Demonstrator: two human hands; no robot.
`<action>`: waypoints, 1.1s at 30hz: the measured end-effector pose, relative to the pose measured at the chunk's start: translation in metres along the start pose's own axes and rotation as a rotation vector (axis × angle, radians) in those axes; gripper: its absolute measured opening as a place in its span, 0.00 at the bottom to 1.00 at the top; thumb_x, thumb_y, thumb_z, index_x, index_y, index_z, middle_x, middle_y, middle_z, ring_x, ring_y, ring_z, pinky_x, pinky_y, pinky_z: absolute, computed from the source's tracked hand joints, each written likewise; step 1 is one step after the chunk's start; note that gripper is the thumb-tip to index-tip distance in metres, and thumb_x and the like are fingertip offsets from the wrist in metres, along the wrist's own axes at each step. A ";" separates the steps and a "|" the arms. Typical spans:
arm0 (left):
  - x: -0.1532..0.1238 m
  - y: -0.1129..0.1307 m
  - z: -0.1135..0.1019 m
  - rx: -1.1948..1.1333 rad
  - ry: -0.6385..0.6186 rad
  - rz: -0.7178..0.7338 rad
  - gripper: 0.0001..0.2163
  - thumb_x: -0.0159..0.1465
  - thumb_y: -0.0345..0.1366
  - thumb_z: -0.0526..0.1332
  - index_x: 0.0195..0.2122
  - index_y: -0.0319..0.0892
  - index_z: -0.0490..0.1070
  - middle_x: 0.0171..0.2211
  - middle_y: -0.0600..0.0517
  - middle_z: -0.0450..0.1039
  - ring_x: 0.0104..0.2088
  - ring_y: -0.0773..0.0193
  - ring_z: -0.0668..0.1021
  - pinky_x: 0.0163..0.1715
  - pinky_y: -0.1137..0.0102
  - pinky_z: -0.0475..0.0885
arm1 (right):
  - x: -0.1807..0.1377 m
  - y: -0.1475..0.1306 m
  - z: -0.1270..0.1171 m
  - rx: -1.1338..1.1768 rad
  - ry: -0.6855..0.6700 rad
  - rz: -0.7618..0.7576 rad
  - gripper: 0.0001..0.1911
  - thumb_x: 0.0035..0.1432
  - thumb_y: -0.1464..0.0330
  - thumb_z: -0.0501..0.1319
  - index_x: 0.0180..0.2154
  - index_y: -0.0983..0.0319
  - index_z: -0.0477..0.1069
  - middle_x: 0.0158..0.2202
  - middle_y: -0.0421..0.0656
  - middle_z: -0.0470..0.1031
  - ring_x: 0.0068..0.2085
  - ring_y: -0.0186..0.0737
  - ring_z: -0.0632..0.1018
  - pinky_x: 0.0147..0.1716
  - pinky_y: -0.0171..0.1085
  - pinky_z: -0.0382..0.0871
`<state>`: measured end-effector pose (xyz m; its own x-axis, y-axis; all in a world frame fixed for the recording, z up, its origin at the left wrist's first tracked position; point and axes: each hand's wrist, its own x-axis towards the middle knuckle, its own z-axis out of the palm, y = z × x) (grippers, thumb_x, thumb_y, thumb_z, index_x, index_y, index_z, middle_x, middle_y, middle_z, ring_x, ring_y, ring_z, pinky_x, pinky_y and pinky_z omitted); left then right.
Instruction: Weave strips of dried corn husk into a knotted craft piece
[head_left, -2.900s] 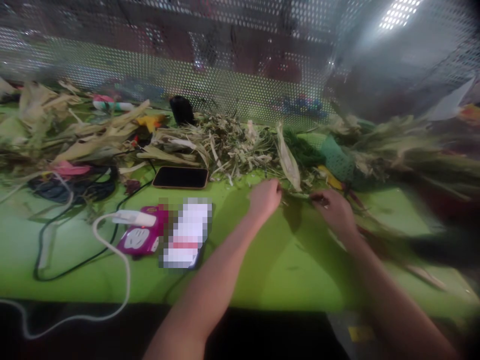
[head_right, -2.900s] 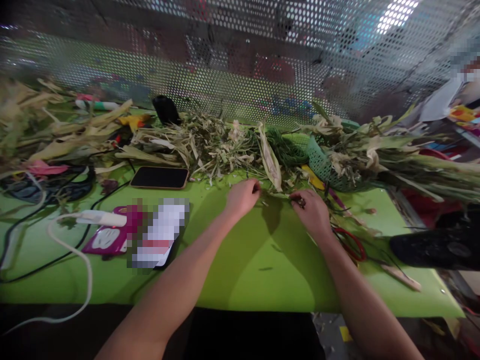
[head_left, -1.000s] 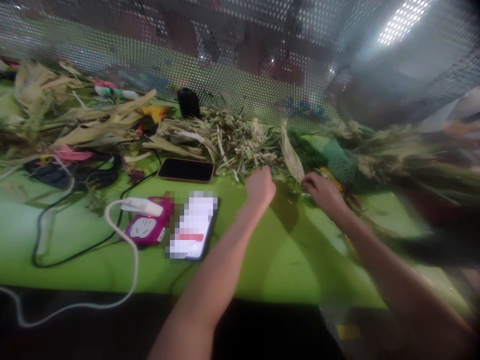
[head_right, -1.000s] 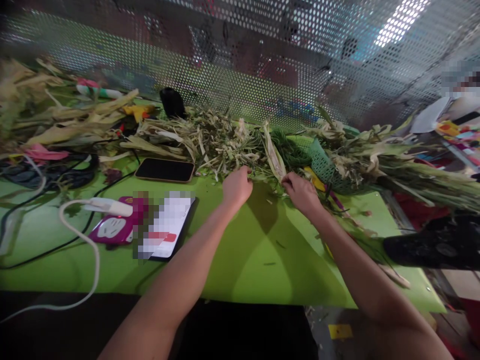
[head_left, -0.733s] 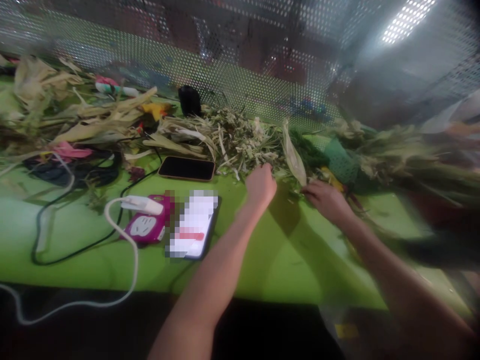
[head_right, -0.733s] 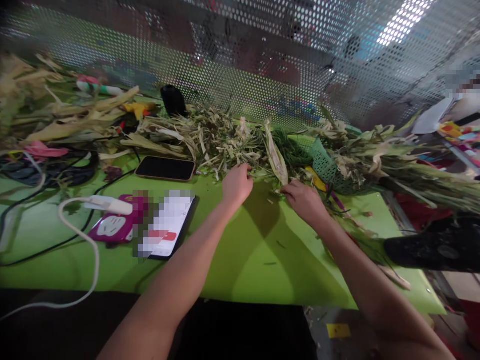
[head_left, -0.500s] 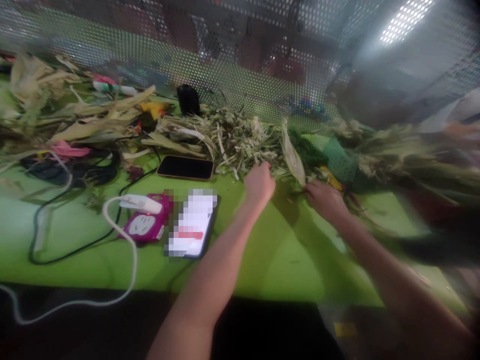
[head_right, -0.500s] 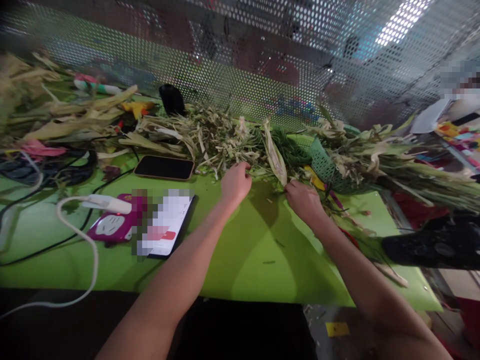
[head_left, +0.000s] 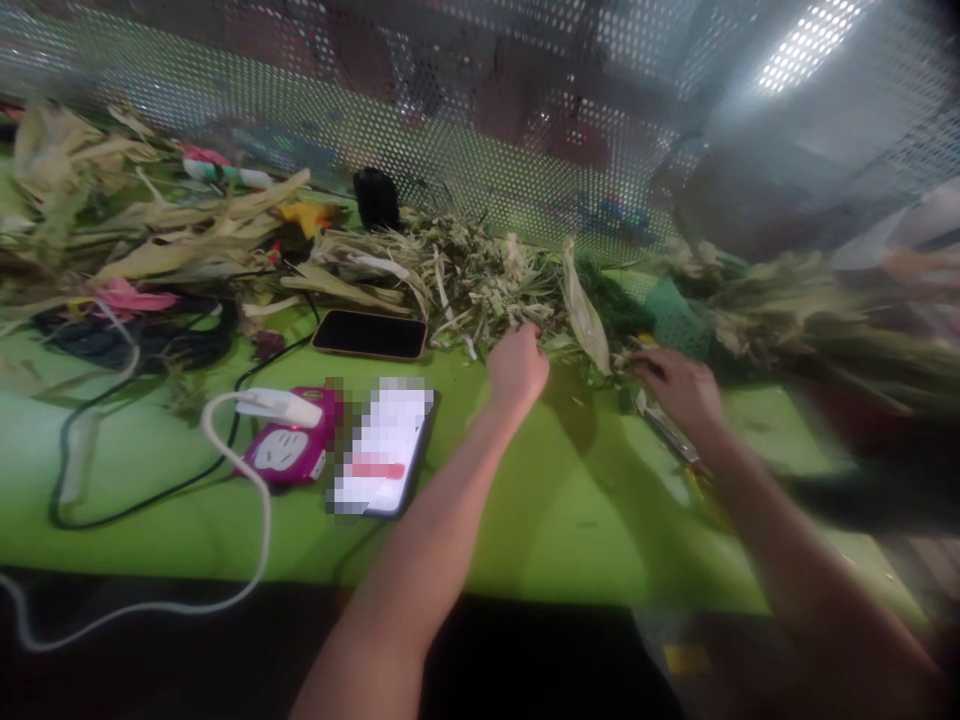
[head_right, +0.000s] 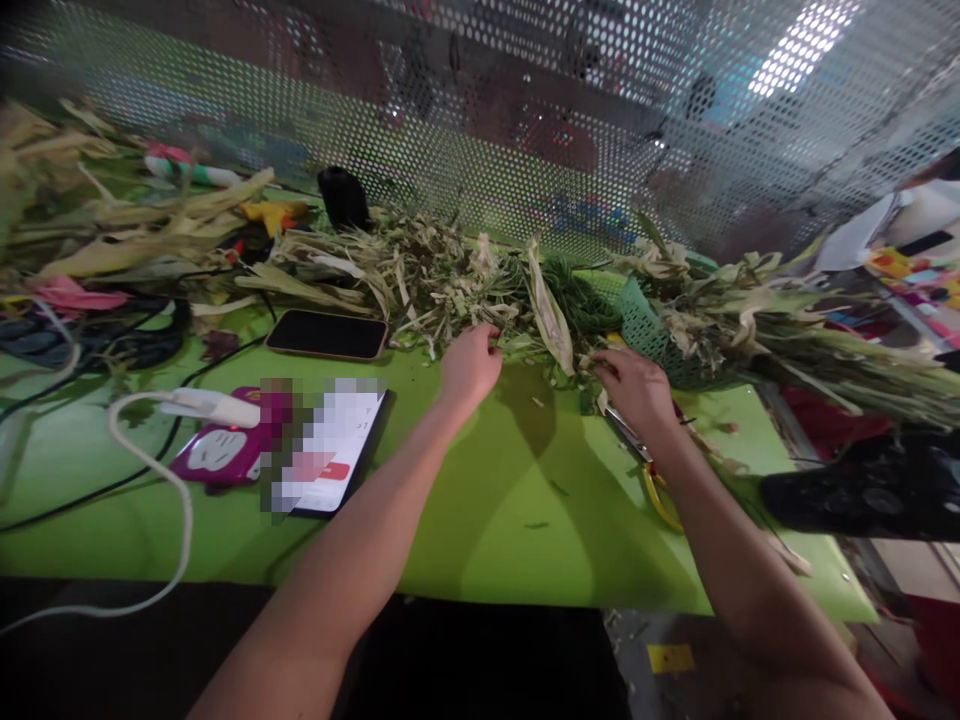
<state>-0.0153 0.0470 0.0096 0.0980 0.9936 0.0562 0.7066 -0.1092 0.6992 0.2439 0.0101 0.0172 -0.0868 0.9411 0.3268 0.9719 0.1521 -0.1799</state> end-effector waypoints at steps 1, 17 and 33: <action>0.000 0.000 0.000 0.001 -0.002 -0.002 0.15 0.65 0.26 0.55 0.52 0.38 0.72 0.52 0.42 0.74 0.46 0.58 0.78 0.43 0.67 0.74 | 0.000 -0.004 -0.003 0.007 0.024 0.003 0.12 0.61 0.66 0.57 0.42 0.56 0.78 0.43 0.45 0.81 0.42 0.49 0.79 0.43 0.45 0.69; 0.000 0.000 0.003 -0.003 -0.002 -0.005 0.15 0.66 0.27 0.55 0.52 0.39 0.72 0.52 0.43 0.74 0.46 0.59 0.78 0.44 0.68 0.74 | -0.001 -0.030 0.003 -0.302 -0.111 -0.104 0.11 0.63 0.68 0.54 0.38 0.61 0.76 0.38 0.46 0.78 0.37 0.43 0.76 0.34 0.37 0.62; 0.000 -0.002 0.002 -0.035 -0.011 -0.009 0.14 0.66 0.27 0.56 0.52 0.39 0.72 0.49 0.44 0.76 0.45 0.59 0.78 0.44 0.68 0.73 | 0.001 -0.044 0.002 0.021 -0.204 -0.276 0.11 0.64 0.67 0.55 0.41 0.60 0.77 0.39 0.45 0.79 0.41 0.42 0.78 0.40 0.37 0.67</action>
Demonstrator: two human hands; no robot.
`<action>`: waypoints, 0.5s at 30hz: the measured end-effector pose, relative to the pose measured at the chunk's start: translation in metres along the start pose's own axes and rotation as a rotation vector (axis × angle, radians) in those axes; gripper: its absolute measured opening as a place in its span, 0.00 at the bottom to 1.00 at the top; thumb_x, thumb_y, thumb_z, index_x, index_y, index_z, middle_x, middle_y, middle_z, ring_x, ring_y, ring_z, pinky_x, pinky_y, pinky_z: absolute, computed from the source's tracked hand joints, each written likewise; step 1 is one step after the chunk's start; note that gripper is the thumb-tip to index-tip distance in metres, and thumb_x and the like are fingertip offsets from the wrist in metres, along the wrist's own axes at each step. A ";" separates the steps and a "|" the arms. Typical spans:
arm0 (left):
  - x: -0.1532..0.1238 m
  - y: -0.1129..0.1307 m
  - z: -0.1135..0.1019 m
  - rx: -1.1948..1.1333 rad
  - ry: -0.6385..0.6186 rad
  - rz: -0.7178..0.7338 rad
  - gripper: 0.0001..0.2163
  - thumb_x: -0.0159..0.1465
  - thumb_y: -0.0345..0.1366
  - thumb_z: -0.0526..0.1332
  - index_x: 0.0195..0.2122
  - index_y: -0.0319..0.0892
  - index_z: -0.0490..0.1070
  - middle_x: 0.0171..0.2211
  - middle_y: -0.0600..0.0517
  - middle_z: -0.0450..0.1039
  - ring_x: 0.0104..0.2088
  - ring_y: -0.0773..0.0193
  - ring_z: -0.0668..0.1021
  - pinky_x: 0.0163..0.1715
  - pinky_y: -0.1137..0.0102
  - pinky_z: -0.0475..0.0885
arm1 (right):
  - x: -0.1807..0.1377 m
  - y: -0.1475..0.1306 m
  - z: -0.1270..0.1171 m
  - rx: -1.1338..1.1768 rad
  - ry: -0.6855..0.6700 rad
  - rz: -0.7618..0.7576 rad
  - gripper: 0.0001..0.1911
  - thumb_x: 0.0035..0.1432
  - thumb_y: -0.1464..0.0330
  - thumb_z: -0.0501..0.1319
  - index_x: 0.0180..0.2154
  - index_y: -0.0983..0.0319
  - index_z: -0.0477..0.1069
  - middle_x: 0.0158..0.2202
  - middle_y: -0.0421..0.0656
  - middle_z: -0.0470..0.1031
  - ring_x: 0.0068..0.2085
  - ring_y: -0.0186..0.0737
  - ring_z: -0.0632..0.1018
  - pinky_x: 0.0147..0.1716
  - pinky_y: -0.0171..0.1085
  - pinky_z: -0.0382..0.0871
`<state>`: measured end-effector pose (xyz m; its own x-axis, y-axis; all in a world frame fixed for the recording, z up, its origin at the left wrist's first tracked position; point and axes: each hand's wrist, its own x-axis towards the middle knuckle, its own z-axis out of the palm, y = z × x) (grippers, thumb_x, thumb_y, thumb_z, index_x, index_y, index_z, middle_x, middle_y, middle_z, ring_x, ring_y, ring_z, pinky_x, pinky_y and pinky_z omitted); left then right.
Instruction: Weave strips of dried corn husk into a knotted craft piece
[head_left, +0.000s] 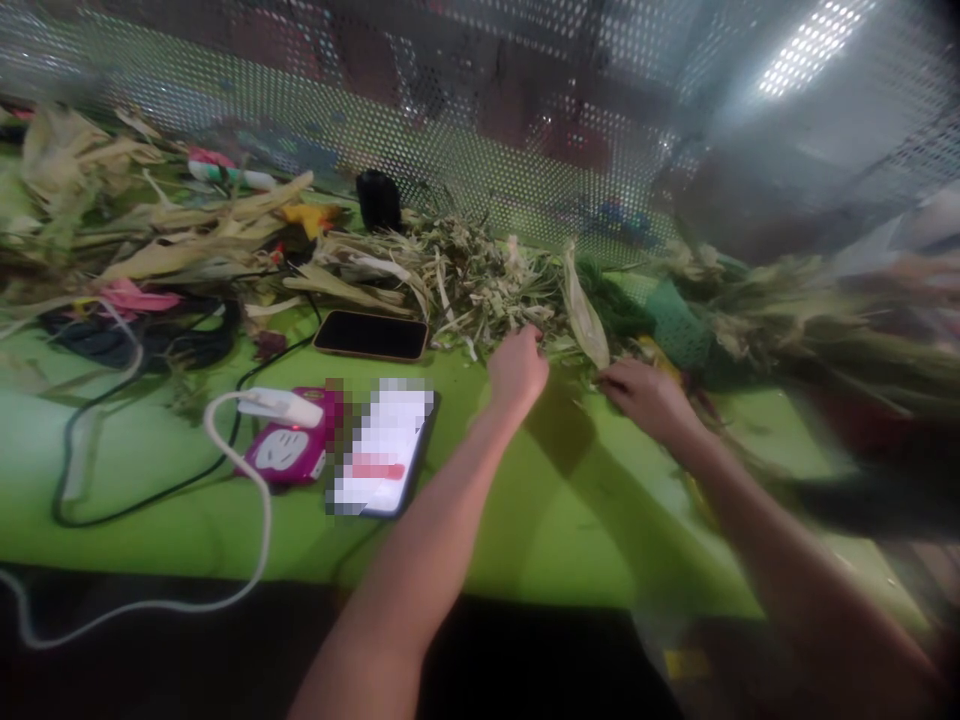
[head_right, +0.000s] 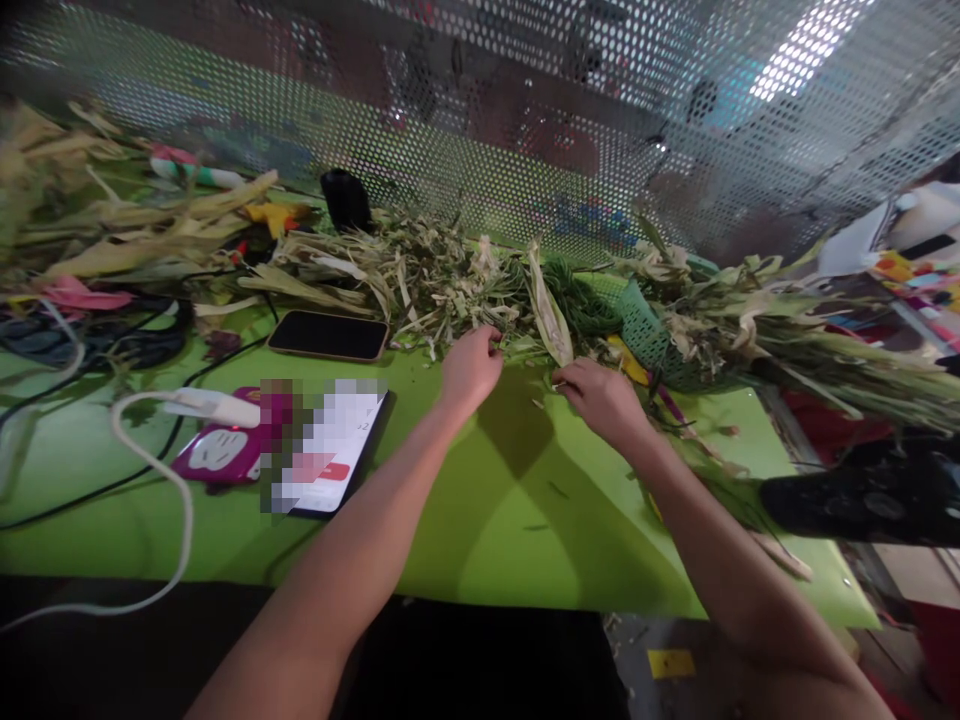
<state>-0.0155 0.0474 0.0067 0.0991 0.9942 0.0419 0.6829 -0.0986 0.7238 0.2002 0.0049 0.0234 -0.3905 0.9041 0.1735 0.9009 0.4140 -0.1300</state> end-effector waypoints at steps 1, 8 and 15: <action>0.000 0.000 0.000 0.000 -0.001 0.000 0.14 0.66 0.27 0.56 0.52 0.39 0.71 0.50 0.44 0.76 0.45 0.59 0.78 0.44 0.68 0.73 | 0.002 -0.001 0.003 -0.029 -0.030 0.019 0.12 0.64 0.67 0.55 0.43 0.60 0.77 0.40 0.46 0.79 0.42 0.43 0.78 0.40 0.37 0.67; 0.001 0.001 0.002 -0.016 -0.025 0.014 0.14 0.66 0.27 0.55 0.51 0.39 0.71 0.49 0.43 0.76 0.42 0.62 0.79 0.40 0.70 0.74 | -0.002 0.004 0.007 -0.305 -0.220 0.160 0.12 0.64 0.67 0.54 0.43 0.60 0.75 0.42 0.47 0.79 0.39 0.44 0.78 0.34 0.37 0.61; 0.001 0.000 0.001 -0.007 -0.003 0.016 0.14 0.66 0.28 0.56 0.51 0.40 0.72 0.47 0.44 0.77 0.43 0.60 0.79 0.41 0.69 0.74 | -0.010 0.005 0.001 -0.347 -0.188 0.187 0.11 0.63 0.69 0.52 0.38 0.60 0.73 0.39 0.46 0.77 0.37 0.42 0.76 0.33 0.37 0.60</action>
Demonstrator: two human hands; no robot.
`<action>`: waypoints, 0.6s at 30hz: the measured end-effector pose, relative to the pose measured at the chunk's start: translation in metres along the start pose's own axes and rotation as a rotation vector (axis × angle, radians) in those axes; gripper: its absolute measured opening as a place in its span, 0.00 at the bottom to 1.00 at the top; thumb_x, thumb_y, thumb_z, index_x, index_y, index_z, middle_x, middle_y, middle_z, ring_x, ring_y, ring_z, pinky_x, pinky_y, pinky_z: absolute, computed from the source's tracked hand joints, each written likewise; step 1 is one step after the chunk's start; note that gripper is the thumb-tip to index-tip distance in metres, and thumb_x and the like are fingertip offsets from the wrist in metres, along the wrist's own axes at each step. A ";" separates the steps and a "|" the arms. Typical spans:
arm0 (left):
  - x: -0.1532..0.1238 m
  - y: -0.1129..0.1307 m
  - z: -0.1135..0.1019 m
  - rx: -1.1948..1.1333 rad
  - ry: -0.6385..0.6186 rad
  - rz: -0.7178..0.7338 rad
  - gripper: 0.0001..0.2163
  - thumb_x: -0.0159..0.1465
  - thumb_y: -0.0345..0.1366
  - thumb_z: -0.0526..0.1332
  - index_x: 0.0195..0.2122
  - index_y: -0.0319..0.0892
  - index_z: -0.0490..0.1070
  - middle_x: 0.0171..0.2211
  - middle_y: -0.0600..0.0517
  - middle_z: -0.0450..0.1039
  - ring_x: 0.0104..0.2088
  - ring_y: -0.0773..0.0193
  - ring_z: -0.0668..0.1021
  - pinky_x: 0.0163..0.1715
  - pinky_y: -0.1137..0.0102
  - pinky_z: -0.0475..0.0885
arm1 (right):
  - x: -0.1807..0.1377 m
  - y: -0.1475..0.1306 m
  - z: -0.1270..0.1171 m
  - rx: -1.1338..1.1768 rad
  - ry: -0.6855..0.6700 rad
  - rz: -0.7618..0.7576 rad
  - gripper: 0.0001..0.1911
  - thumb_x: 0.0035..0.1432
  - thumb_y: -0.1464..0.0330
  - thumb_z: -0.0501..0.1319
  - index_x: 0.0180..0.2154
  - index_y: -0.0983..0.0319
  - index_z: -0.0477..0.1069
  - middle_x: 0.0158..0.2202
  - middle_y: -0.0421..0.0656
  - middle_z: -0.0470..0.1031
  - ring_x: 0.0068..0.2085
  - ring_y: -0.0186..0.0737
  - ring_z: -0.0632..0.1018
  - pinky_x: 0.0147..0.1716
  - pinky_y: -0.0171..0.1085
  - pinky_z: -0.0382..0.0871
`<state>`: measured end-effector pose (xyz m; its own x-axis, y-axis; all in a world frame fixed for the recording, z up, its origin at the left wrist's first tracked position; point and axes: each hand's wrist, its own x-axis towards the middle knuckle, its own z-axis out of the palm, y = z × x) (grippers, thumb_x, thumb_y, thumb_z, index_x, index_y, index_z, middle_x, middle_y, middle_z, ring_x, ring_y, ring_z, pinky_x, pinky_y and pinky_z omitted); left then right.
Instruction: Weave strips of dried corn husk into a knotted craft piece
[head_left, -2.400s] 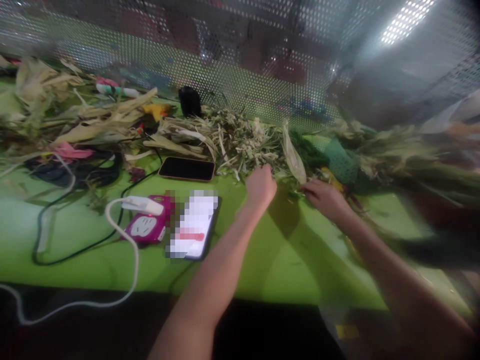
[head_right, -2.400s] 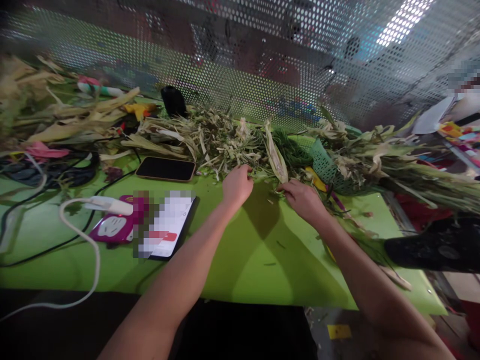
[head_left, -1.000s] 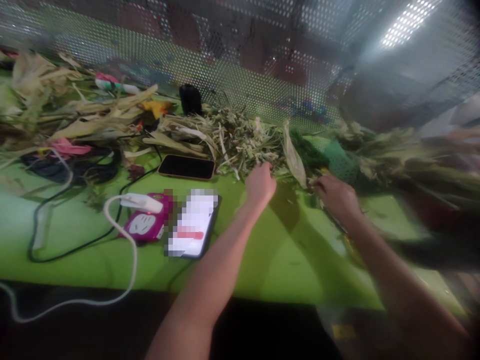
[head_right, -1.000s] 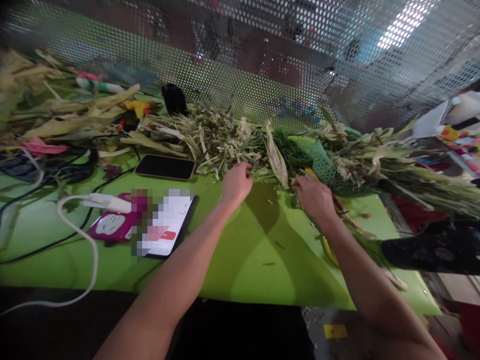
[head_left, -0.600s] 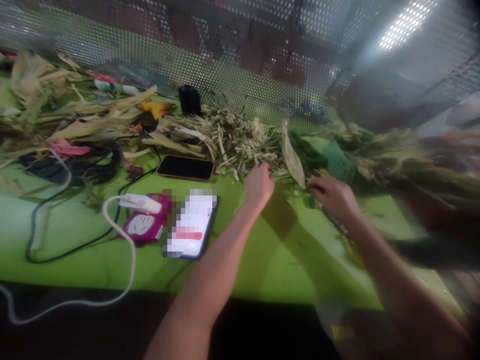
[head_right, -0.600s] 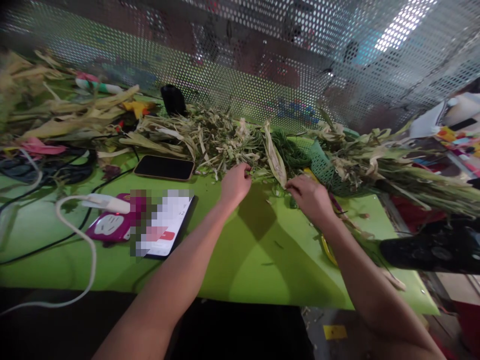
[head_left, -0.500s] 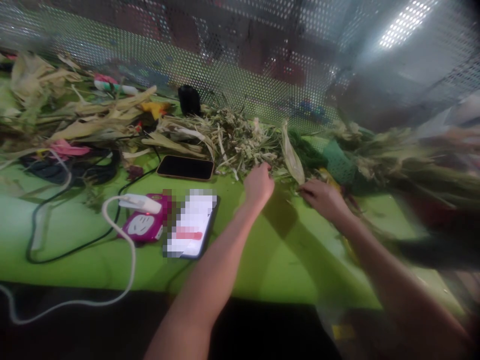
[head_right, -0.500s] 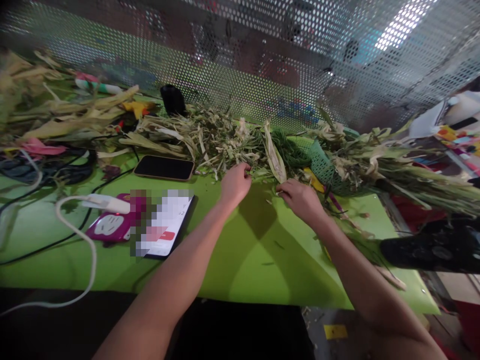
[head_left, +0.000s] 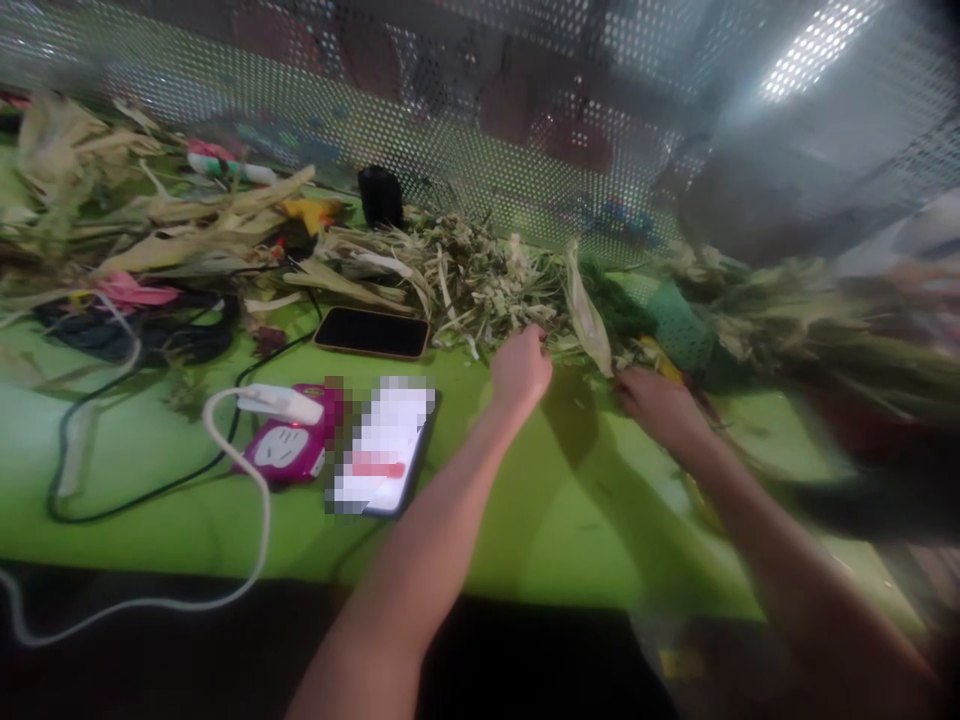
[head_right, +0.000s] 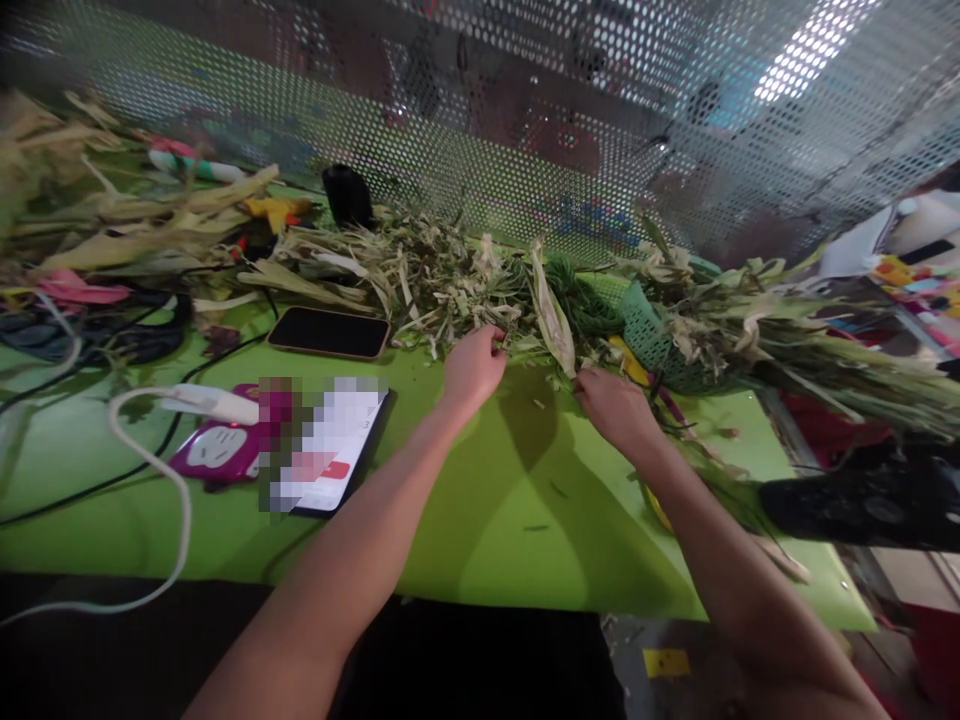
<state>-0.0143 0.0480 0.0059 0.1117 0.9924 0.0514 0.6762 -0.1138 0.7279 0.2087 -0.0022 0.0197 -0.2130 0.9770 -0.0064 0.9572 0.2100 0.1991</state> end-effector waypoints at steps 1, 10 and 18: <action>0.000 0.001 -0.001 0.000 -0.003 -0.002 0.14 0.66 0.27 0.56 0.51 0.40 0.72 0.47 0.44 0.77 0.43 0.60 0.79 0.42 0.69 0.74 | -0.001 0.003 -0.001 0.008 0.017 0.016 0.11 0.63 0.69 0.52 0.38 0.60 0.73 0.39 0.46 0.77 0.37 0.42 0.76 0.33 0.37 0.60; -0.001 0.004 -0.004 -0.022 -0.044 -0.031 0.14 0.66 0.28 0.56 0.52 0.40 0.71 0.49 0.44 0.77 0.44 0.61 0.79 0.43 0.70 0.74 | -0.009 0.037 -0.004 -0.002 0.088 0.130 0.11 0.61 0.68 0.53 0.38 0.59 0.74 0.39 0.46 0.78 0.35 0.41 0.76 0.30 0.36 0.59; 0.001 -0.001 0.000 -0.012 -0.021 -0.018 0.13 0.66 0.28 0.57 0.51 0.41 0.72 0.47 0.44 0.77 0.45 0.59 0.79 0.45 0.67 0.73 | -0.010 0.032 -0.020 0.020 0.185 0.142 0.13 0.63 0.67 0.53 0.42 0.58 0.76 0.40 0.46 0.79 0.36 0.43 0.77 0.29 0.36 0.61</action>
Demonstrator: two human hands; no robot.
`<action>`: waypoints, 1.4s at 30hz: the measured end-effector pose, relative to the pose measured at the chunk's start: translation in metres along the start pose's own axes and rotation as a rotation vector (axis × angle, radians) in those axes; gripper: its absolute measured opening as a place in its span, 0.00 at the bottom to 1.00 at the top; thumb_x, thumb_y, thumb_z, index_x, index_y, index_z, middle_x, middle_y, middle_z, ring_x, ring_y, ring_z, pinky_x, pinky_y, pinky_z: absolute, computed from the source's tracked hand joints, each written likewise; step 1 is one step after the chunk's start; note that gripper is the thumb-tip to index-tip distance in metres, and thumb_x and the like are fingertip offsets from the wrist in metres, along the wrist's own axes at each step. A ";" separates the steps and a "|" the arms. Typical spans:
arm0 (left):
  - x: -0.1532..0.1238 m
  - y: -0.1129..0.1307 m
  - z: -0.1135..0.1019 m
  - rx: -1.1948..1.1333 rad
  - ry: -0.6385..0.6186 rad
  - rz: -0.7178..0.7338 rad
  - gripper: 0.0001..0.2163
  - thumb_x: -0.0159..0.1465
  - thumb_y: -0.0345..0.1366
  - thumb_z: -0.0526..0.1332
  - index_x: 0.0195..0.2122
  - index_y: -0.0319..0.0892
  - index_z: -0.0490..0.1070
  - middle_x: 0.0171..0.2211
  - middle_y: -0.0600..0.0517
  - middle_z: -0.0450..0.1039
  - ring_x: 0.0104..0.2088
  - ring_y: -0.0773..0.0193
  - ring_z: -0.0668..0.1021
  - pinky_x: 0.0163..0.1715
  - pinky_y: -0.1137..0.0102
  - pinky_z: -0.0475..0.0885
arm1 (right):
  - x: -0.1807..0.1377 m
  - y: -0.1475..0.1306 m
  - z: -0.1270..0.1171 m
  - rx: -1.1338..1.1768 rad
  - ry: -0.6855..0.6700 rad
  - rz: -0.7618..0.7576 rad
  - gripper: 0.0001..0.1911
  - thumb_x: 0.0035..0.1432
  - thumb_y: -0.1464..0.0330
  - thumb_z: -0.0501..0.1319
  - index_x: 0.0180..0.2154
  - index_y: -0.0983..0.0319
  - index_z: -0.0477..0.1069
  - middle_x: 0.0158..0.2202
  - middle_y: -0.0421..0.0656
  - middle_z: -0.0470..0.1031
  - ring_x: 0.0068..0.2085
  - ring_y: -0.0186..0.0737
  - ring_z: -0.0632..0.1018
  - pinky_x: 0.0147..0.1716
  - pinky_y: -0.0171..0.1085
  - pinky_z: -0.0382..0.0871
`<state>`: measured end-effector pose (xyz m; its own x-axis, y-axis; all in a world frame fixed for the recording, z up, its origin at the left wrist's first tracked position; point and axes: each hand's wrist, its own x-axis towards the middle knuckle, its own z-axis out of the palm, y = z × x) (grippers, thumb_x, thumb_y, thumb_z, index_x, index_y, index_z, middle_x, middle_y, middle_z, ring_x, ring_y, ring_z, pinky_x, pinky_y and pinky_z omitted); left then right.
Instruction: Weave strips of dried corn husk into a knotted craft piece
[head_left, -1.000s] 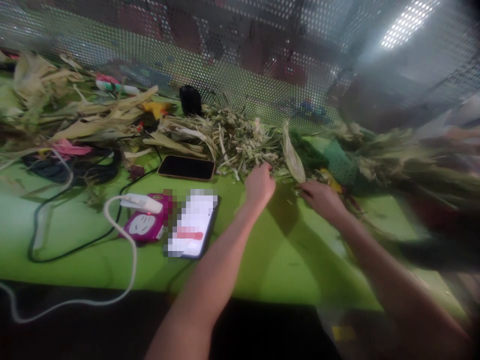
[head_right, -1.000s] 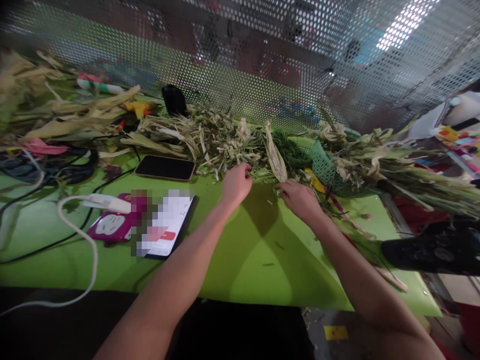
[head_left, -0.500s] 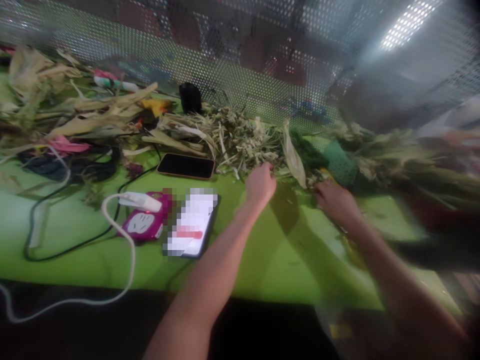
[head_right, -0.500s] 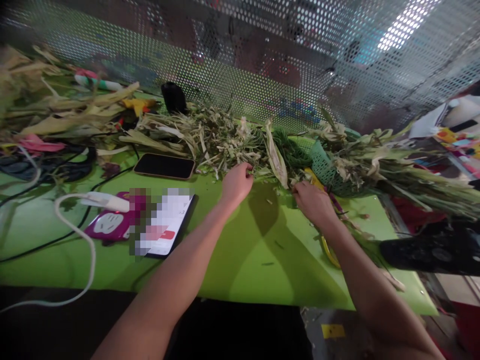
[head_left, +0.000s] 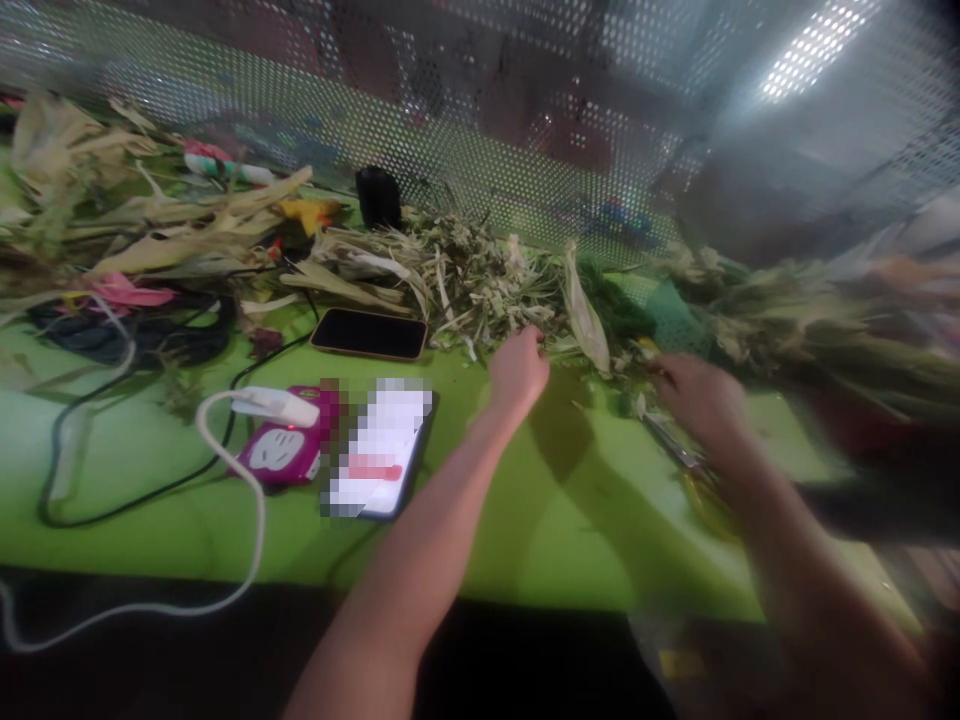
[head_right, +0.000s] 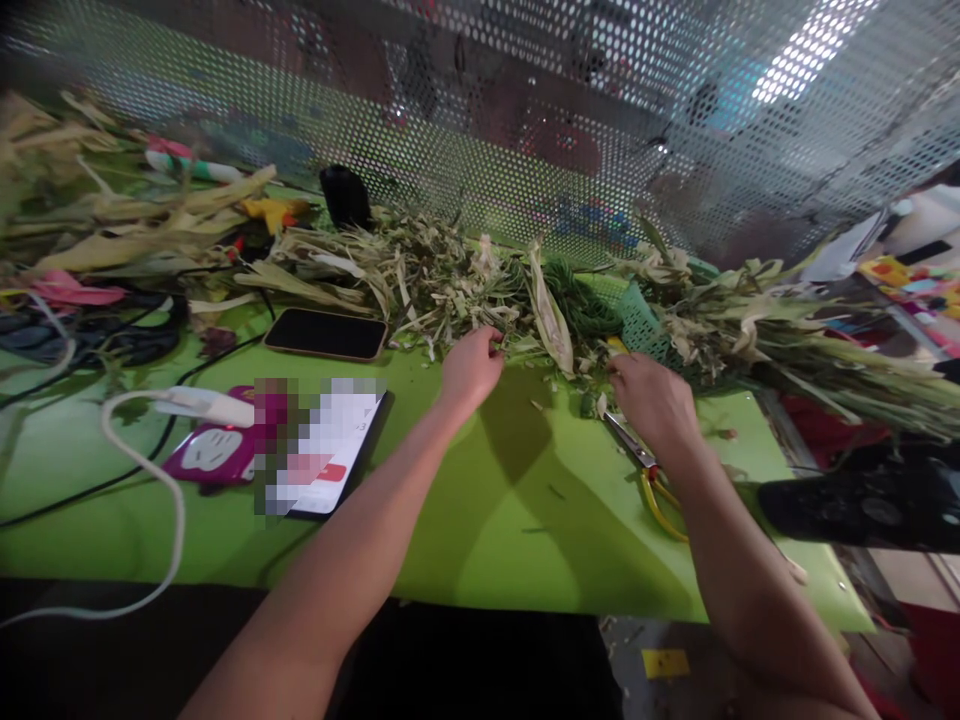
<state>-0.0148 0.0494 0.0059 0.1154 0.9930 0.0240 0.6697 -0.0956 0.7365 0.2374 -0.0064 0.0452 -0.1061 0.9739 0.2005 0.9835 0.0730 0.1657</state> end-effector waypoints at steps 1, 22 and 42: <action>0.000 0.000 0.000 0.000 -0.003 -0.003 0.13 0.66 0.28 0.57 0.51 0.41 0.72 0.47 0.44 0.77 0.45 0.58 0.79 0.45 0.66 0.73 | 0.001 -0.005 -0.003 0.059 0.030 -0.030 0.13 0.63 0.67 0.53 0.43 0.58 0.76 0.42 0.46 0.79 0.38 0.43 0.77 0.31 0.36 0.63; -0.002 0.000 0.000 -0.010 0.017 0.014 0.13 0.66 0.29 0.57 0.51 0.40 0.72 0.47 0.45 0.77 0.44 0.58 0.79 0.44 0.66 0.73 | 0.027 -0.047 0.028 -0.003 -0.251 -0.279 0.11 0.64 0.70 0.53 0.39 0.60 0.74 0.39 0.47 0.77 0.38 0.42 0.76 0.32 0.35 0.60; -0.002 0.002 0.000 0.000 -0.006 0.003 0.14 0.67 0.30 0.55 0.53 0.41 0.71 0.50 0.43 0.76 0.46 0.60 0.78 0.46 0.68 0.72 | 0.022 -0.062 0.017 0.158 -0.265 -0.212 0.10 0.61 0.72 0.55 0.38 0.61 0.75 0.39 0.47 0.79 0.38 0.43 0.77 0.35 0.35 0.65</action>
<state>-0.0139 0.0473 0.0073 0.1219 0.9923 0.0224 0.6693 -0.0989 0.7364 0.1762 0.0140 0.0230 -0.2889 0.9538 -0.0824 0.9563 0.2916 0.0217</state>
